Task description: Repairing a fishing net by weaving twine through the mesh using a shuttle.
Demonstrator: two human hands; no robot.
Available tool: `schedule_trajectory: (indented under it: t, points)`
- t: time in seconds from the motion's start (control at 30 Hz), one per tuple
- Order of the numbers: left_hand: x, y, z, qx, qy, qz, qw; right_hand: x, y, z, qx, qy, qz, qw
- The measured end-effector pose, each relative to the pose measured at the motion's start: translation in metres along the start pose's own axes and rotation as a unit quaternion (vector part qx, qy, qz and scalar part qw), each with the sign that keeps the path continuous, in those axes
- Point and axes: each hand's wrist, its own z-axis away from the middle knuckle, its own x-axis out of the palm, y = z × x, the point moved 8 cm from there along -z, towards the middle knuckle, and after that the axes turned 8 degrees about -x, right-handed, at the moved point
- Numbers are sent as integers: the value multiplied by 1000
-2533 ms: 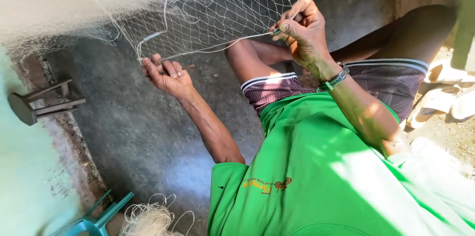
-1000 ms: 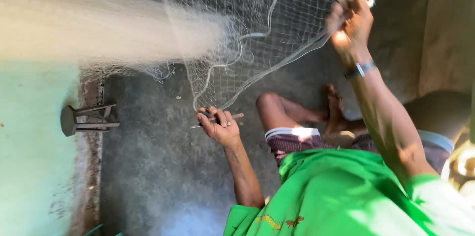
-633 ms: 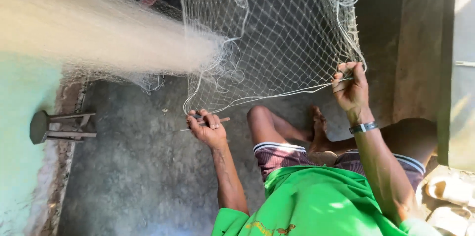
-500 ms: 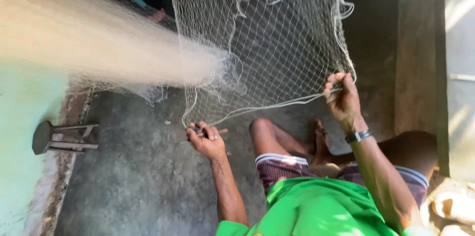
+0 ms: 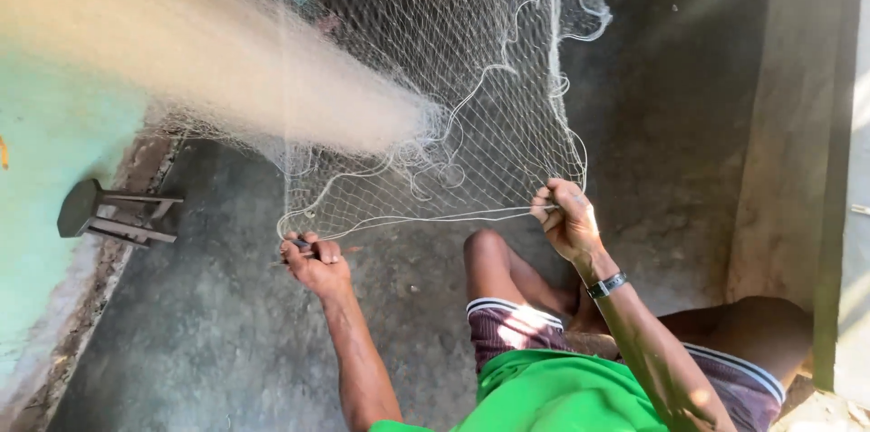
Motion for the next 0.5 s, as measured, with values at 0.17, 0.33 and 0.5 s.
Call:
schedule_trajectory:
  t: [0.17, 0.33, 0.5]
  points:
    - [-2, 8, -9, -28, -53, -30, 998, 5, -5, 14, 16, 47, 13, 999]
    - [40, -5, 6, -86, -56, -103, 989, 31, -49, 30, 16, 107, 5, 994]
    - [53, -41, 6, -78, -138, -61, 986, 41, -98, 41, -40, 37, 5, 999]
